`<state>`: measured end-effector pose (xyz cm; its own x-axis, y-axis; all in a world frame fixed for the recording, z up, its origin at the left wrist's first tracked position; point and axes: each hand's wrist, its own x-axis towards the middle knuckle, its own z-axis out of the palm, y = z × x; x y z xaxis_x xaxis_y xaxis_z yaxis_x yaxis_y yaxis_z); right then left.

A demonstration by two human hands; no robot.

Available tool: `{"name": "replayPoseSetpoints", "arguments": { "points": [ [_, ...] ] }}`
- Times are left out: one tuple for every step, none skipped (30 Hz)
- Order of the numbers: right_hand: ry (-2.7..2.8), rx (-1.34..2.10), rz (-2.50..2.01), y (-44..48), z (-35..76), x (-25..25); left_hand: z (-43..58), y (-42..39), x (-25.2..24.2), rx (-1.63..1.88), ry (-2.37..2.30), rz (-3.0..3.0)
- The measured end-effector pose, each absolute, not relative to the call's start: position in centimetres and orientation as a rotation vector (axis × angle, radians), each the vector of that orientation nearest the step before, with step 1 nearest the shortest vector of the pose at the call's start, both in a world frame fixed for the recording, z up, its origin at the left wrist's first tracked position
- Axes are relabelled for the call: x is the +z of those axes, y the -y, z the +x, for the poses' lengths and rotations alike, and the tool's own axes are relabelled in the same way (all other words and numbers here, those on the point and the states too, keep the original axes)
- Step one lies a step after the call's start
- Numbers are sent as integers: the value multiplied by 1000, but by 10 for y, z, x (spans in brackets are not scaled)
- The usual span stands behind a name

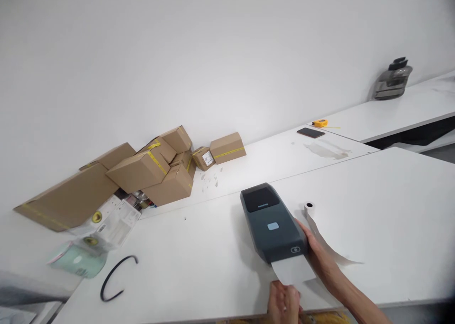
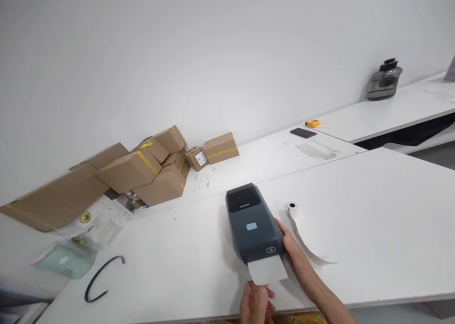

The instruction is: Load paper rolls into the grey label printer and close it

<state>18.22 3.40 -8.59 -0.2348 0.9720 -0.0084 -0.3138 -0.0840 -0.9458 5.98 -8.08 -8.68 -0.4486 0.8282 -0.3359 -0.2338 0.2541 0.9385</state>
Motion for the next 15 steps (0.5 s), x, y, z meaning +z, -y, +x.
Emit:
{"name": "replayPoseSetpoints", "arguments": {
  "points": [
    [1065,1558,-870,-35,181,-88,65,79,-88,1334,-1495,542],
    [1048,1558,-868,-35,180,-88,70,75,-87,1303,-1437,507],
    [1038,1560,-866,-35,180,-87,74,69,-84,1289,-1394,473],
    [1035,1566,-865,-34,180,-85,77,64,-79,1297,-1366,449],
    [1034,1569,-871,-33,180,-83,80,59,-73,1320,-1351,431],
    [1039,1567,-882,-32,181,-81,81,55,-68,1346,-1348,420],
    [1048,1559,-896,-30,182,-78,82,53,-64,1380,-1352,414],
    [1061,1543,-908,-30,183,-76,83,52,-60,1414,-1360,411],
    [1074,1522,-919,-29,184,-75,84,51,-59,1437,-1366,414],
    [1089,1500,-925,-30,184,-75,84,52,-58,1451,-1372,419],
    [1105,1482,-929,-30,184,-76,85,53,-59,1454,-1375,428],
    [1124,1466,-934,-31,184,-77,85,54,-60,1454,-1380,437],
    [1150,1447,-939,-31,184,-79,86,55,-63,1451,-1387,444],
    [1184,1412,-941,-31,184,-81,87,57,-66,1440,-1398,450],
    [1216,1367,-952,-30,184,-83,88,60,-70,1431,-1416,462]
  ]
}}
